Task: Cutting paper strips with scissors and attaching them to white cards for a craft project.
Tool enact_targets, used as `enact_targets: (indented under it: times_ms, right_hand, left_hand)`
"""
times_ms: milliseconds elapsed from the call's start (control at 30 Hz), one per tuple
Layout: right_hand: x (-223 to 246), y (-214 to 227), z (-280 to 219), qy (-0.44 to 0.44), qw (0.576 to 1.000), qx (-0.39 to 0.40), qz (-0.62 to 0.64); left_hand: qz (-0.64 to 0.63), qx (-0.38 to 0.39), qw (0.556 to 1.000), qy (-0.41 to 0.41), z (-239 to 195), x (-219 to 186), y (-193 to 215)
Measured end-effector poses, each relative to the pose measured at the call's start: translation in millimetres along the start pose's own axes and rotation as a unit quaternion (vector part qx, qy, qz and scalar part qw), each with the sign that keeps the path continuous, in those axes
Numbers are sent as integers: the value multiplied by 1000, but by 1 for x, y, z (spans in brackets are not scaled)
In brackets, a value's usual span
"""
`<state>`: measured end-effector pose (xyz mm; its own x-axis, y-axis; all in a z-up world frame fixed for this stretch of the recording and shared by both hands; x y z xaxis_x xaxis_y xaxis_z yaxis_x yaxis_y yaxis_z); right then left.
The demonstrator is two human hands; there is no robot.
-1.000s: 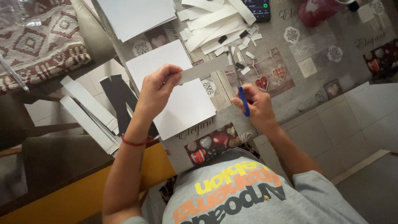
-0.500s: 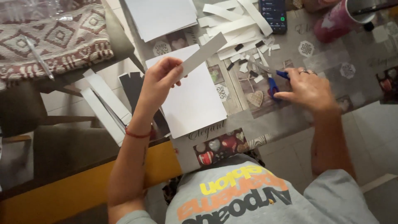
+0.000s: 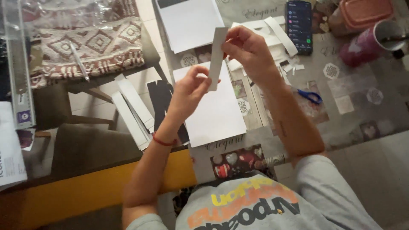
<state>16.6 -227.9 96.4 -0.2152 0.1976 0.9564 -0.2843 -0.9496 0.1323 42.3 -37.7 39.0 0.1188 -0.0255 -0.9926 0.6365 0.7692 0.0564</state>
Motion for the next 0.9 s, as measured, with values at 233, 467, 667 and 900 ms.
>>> enact_targets:
  times_ms: [233, 467, 667, 900]
  right_hand:
    - [38, -25, -12, 187, 967, 16, -172]
    - [43, -44, -29, 337, 844, -58, -412]
    - [47, -61, -40, 391, 817, -94, -413]
    - [43, -52, -40, 343, 881, -84, -314]
  left_hand:
    - [-6, -35, 996, -84, -1, -22, 3]
    - [-170, -151, 973, -46, -5, -18, 13]
    - [-132, -184, 968, -106, -11, -22, 9]
    - [-84, -198, 965, -149, -14, -27, -2]
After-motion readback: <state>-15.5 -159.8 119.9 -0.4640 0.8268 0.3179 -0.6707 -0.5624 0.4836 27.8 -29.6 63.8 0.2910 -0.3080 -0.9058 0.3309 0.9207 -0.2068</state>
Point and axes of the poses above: each hand's wrist, its own z-axis towards the middle knuckle, its own y-axis out of the back of the hand, x = y × z, the point moved 6 cm from there along z, towards the middle knuckle, and after that the axes turned 6 degrees about -x, right-handed, at the moved point
